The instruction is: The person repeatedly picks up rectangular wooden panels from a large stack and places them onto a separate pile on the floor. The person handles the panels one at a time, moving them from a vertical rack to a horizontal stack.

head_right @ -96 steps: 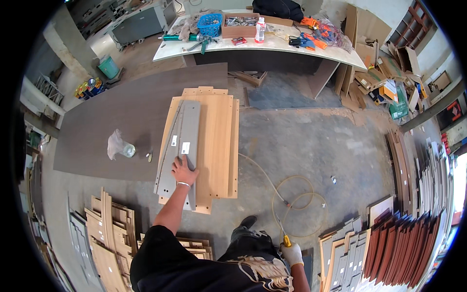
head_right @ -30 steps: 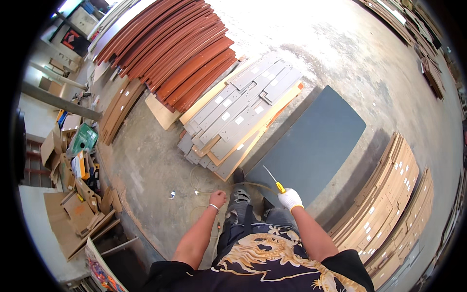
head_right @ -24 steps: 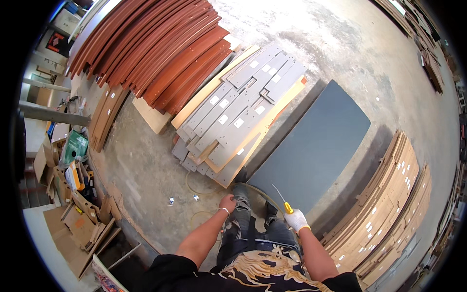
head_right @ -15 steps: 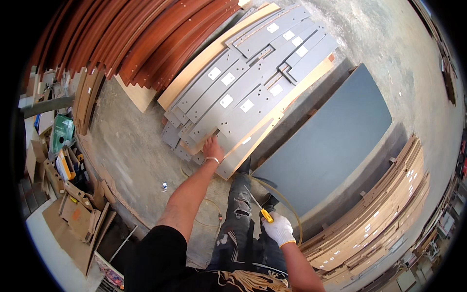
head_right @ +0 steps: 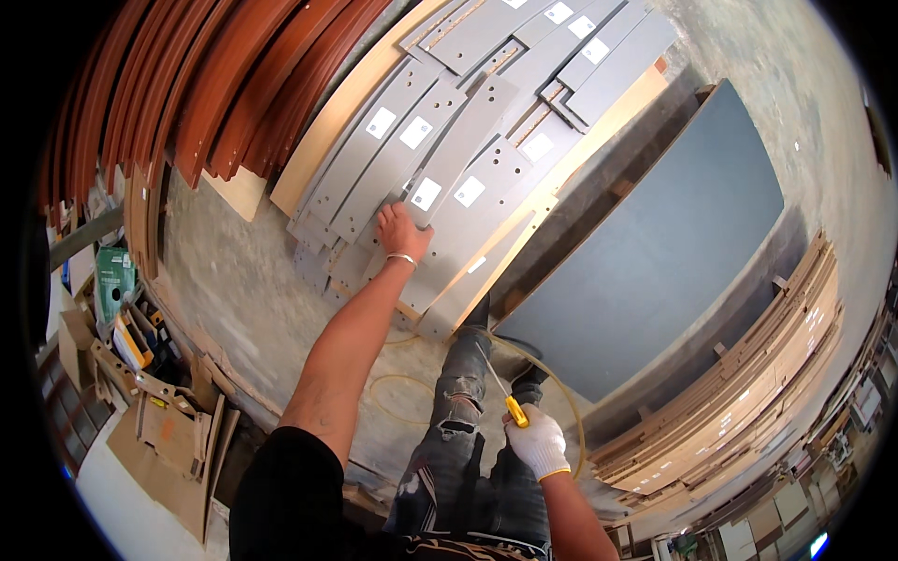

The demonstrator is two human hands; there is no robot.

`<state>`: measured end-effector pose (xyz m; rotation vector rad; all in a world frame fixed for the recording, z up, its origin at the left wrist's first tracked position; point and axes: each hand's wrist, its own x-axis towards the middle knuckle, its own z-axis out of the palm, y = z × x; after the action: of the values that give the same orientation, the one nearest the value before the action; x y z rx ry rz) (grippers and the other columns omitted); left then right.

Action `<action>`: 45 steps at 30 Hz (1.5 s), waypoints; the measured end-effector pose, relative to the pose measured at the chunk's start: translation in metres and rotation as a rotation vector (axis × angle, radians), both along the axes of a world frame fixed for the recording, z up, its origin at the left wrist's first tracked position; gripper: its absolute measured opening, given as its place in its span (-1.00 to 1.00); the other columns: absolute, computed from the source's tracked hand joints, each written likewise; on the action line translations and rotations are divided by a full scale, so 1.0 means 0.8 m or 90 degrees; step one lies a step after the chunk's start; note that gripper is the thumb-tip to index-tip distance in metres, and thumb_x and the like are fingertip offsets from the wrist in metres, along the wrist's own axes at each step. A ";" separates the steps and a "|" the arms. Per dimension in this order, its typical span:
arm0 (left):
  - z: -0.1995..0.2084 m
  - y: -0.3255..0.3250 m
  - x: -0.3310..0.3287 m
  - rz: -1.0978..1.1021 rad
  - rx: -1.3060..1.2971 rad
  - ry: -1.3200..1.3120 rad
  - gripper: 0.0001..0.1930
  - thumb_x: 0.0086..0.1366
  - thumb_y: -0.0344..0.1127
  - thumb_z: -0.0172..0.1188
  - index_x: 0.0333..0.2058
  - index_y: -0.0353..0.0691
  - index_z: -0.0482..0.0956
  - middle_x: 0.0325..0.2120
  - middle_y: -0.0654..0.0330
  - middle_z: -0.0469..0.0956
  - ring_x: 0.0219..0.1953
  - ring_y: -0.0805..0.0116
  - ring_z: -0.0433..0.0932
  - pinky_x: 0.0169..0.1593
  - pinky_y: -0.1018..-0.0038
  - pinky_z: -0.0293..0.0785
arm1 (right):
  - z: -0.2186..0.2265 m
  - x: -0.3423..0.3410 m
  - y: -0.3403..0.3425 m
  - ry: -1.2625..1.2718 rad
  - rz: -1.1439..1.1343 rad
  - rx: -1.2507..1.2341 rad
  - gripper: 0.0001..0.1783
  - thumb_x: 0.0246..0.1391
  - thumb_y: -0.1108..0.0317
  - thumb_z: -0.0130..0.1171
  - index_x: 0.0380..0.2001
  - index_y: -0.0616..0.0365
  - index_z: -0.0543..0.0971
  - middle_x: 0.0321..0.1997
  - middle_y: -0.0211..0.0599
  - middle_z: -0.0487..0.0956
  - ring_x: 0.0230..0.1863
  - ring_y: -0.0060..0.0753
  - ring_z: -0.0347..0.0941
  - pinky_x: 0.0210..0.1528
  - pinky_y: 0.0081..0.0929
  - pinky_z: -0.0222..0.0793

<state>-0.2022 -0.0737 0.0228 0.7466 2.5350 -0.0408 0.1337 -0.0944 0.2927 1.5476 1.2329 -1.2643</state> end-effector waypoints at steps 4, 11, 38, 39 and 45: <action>0.004 -0.020 -0.019 -0.029 0.184 0.061 -0.17 -0.06 -0.13 0.55 0.14 -0.24 0.30 0.04 0.01 0.34 0.14 -0.02 0.30 0.23 0.05 0.25 | 0.002 -0.013 0.005 -0.002 0.013 -0.007 -0.67 0.12 0.03 0.24 -0.19 0.02 0.62 -0.22 0.03 0.69 -0.09 0.14 0.61 -0.05 0.01 0.49; -0.006 -0.019 -0.099 -0.116 0.124 0.149 -0.07 -0.02 -0.09 0.54 0.26 -0.24 0.22 0.19 -0.01 0.29 0.25 -0.01 0.24 0.34 0.13 0.15 | -0.017 -0.026 0.008 0.014 0.066 -0.008 -0.63 0.15 -0.03 0.23 -0.18 0.01 0.61 -0.23 0.03 0.69 -0.09 0.14 0.61 -0.05 0.03 0.49; 0.018 0.035 -0.030 -0.152 0.074 0.122 -0.36 0.10 -0.12 0.50 0.05 -0.23 0.37 -0.03 0.05 0.44 0.09 0.06 0.46 0.05 0.16 0.47 | -0.017 -0.066 0.004 0.010 0.118 -0.065 -0.51 0.20 -0.16 0.16 -0.10 0.02 0.60 -0.14 0.05 0.68 -0.04 0.18 0.60 0.00 0.01 0.50; 0.020 0.030 -0.022 -0.180 0.099 0.125 -0.36 0.11 -0.16 0.49 0.07 -0.23 0.36 -0.04 0.07 0.45 0.10 0.04 0.45 0.04 0.16 0.49 | -0.016 -0.066 0.006 0.007 0.115 -0.066 -0.51 0.20 -0.15 0.16 -0.09 0.02 0.61 -0.13 0.05 0.68 -0.04 0.18 0.60 0.00 0.01 0.50; 0.022 0.021 0.018 -0.067 0.065 -0.016 -0.43 0.08 -0.26 0.48 0.01 -0.22 0.40 -0.06 0.08 0.45 0.11 -0.01 0.45 0.02 0.12 0.54 | -0.024 -0.046 0.004 0.005 0.105 -0.043 -0.55 0.18 -0.10 0.19 -0.13 0.03 0.61 -0.17 0.02 0.69 -0.05 0.15 0.61 -0.01 0.00 0.50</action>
<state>-0.1882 -0.0570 0.0404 0.9146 2.4870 0.0632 0.0968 -0.0908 0.2737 1.3648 1.2820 -1.1940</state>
